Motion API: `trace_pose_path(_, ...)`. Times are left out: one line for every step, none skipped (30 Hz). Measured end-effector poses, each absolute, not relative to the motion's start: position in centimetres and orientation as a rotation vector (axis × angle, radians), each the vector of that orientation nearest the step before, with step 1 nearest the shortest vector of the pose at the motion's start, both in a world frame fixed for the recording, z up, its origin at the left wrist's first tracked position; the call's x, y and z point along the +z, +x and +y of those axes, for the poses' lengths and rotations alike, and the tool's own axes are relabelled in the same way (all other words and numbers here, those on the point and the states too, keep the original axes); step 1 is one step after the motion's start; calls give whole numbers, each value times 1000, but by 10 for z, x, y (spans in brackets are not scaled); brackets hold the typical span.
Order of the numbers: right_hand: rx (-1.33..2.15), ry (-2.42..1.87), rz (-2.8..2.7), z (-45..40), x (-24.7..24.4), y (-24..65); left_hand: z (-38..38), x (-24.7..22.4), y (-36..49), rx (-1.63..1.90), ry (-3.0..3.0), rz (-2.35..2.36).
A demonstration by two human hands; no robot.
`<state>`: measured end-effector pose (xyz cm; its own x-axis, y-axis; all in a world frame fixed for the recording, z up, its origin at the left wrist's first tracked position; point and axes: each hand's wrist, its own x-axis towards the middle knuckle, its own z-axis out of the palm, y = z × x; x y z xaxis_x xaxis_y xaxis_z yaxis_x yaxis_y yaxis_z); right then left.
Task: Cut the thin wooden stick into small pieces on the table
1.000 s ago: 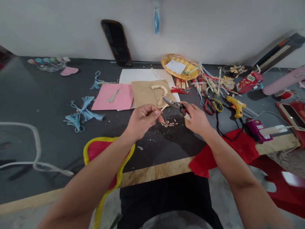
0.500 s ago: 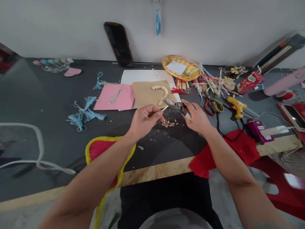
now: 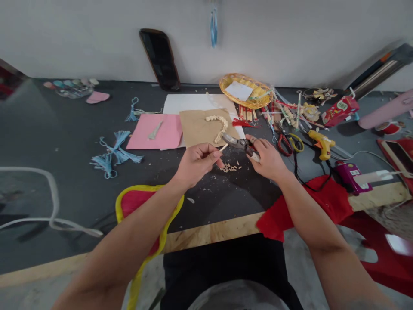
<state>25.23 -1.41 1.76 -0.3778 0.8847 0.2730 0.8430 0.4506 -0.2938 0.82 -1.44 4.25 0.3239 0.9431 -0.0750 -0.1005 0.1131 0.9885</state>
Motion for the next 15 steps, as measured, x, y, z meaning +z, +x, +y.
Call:
trace_pose_path(147,-1458,-2312,-14,17,252,-14,43,8,951,1186,927)
trace_pose_path(147,-1456,-2303,-14,17,252,-14,43,8,948,1178,923)
trace_pose_path(149,-1454,-2295,-14,18,252,-15,43,8,948,1167,919)
trace_pose_path(150,-1454,-2291,-15,18,251,-15,43,9,948,1154,913)
trace_pose_path(149,-1459,-2291,-15,19,251,-15,43,9,947,1141,907)
trace_pose_path(145,-1467,-2299,-15,20,251,-15,42,9,945,1130,902)
trace_pose_path(139,-1479,-2312,-15,20,251,-16,42,9,940,1121,897)
trace_pose_path(130,-1490,-2327,-16,21,251,-16,42,9,934,1113,891)
trace_pose_path(120,-1500,-2340,-16,21,251,-16,42,9,929,1108,886)
trace_pose_path(111,-1506,-2350,-16,21,251,-16,42,10,925,1103,882)
trace_pose_path(105,-1508,-2356,-16,21,251,-16,42,10,922,1099,878)
trace_pose_path(101,-1508,-2356,-16,21,251,-16,42,10,922,1096,874)
trace_pose_path(99,-1507,-2355,-16,21,251,-16,43,10,924,1092,870)
trace_pose_path(99,-1505,-2355,-16,21,251,-17,43,10,927,1088,866)
trace_pose_path(98,-1503,-2356,-16,21,251,-17,43,10,929,1084,862)
